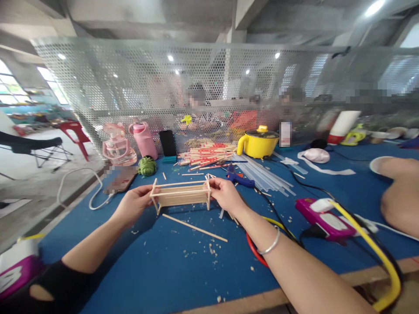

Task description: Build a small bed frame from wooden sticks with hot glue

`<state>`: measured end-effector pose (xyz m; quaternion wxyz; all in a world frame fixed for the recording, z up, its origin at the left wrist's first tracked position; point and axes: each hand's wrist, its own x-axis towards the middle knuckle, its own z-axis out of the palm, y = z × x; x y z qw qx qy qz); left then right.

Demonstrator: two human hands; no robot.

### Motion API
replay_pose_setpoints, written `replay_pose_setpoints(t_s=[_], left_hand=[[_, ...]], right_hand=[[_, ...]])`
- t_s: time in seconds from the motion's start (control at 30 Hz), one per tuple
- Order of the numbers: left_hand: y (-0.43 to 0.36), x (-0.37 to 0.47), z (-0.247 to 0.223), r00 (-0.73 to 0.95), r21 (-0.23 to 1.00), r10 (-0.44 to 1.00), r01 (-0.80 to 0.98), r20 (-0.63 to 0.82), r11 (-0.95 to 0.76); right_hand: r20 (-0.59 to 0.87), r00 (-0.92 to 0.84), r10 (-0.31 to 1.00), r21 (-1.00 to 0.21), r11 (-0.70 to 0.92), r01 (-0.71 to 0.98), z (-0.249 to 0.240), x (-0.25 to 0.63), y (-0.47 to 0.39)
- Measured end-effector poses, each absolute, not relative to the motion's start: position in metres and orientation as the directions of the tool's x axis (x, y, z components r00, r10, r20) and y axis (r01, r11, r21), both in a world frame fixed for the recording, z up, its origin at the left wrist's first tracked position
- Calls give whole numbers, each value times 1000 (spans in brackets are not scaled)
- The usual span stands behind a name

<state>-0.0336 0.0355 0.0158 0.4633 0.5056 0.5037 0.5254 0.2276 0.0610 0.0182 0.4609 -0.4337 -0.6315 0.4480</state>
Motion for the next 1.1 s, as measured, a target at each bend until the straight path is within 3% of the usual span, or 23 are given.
replay_pose_setpoints(t_s=[0.63,1.1], left_hand=[[36,-31,11,-96,997,992,10,83,-83],[38,-34,6,-91,994,991,53,100,-95]], right_hand=[[198,-203,959,-974,215,67,15,226,62],[209,-184,961,-964,234,127,17,225,63]])
